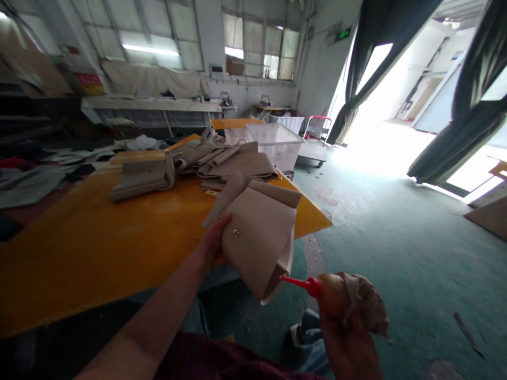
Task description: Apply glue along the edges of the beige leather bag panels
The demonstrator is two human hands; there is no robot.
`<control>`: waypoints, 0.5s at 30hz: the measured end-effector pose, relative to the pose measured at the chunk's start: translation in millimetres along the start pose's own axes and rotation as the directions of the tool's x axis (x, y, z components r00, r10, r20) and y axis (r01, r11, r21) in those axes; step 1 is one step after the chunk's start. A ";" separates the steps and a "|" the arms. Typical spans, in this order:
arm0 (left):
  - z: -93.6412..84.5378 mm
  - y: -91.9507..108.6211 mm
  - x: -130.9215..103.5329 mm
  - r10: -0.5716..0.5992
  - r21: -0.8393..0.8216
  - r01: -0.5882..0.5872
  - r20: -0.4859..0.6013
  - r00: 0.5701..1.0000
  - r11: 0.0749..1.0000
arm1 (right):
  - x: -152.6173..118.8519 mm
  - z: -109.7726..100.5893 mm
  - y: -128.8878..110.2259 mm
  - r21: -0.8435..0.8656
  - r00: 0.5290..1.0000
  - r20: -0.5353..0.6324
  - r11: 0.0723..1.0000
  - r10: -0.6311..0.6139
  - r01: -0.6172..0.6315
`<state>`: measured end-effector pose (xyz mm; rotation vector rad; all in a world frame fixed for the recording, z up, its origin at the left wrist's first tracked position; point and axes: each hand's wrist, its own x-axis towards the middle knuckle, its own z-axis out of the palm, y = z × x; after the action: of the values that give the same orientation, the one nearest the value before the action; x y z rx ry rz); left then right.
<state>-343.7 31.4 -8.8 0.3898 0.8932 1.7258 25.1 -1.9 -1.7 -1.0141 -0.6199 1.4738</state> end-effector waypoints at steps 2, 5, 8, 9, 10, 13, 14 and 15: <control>0.6 0.0 0.4 0.000 -0.015 0.001 0.028 1.000 1.000 | 12.8 34.5 0.7 0.046 0.999 0.034 0.999 -0.002 0.000; -0.1 -2.0 2.4 0.004 -0.034 -0.001 0.096 0.995 0.999 | 18.1 96.5 10.5 0.134 0.994 0.100 0.989 0.044 -0.057; -1.6 -4.8 5.7 0.021 -0.039 -0.015 0.148 0.989 0.999 | 9.3 153.6 24.9 0.208 0.978 0.128 0.960 0.166 -0.190; -2.0 -5.6 6.6 0.028 -0.041 -0.022 0.162 0.986 0.999 | 5.8 168.7 29.4 0.211 0.969 0.132 0.949 0.211 -0.235; -2.3 -6.2 7.3 0.034 -0.046 -0.026 0.175 0.984 0.999 | 3.0 181.4 33.4 0.206 0.958 0.133 0.939 0.252 -0.276; -2.4 -8.0 8.1 0.059 -0.082 -0.043 0.201 0.978 0.996 | 1.1 206.5 41.9 0.208 0.941 0.111 0.918 0.320 -0.337; -2.3 -8.7 8.2 0.066 -0.091 -0.048 0.206 0.976 0.995 | 2.8 211.5 43.8 0.214 0.940 0.092 0.915 0.329 -0.342; -2.1 -9.7 8.4 0.066 -0.095 -0.047 0.209 0.976 0.994 | 5.5 215.2 45.5 0.223 0.941 0.068 0.914 0.332 -0.339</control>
<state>-341.4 39.5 -18.7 0.5332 0.6544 1.7321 -182.6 32.5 62.1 -0.9484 -0.2893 1.8183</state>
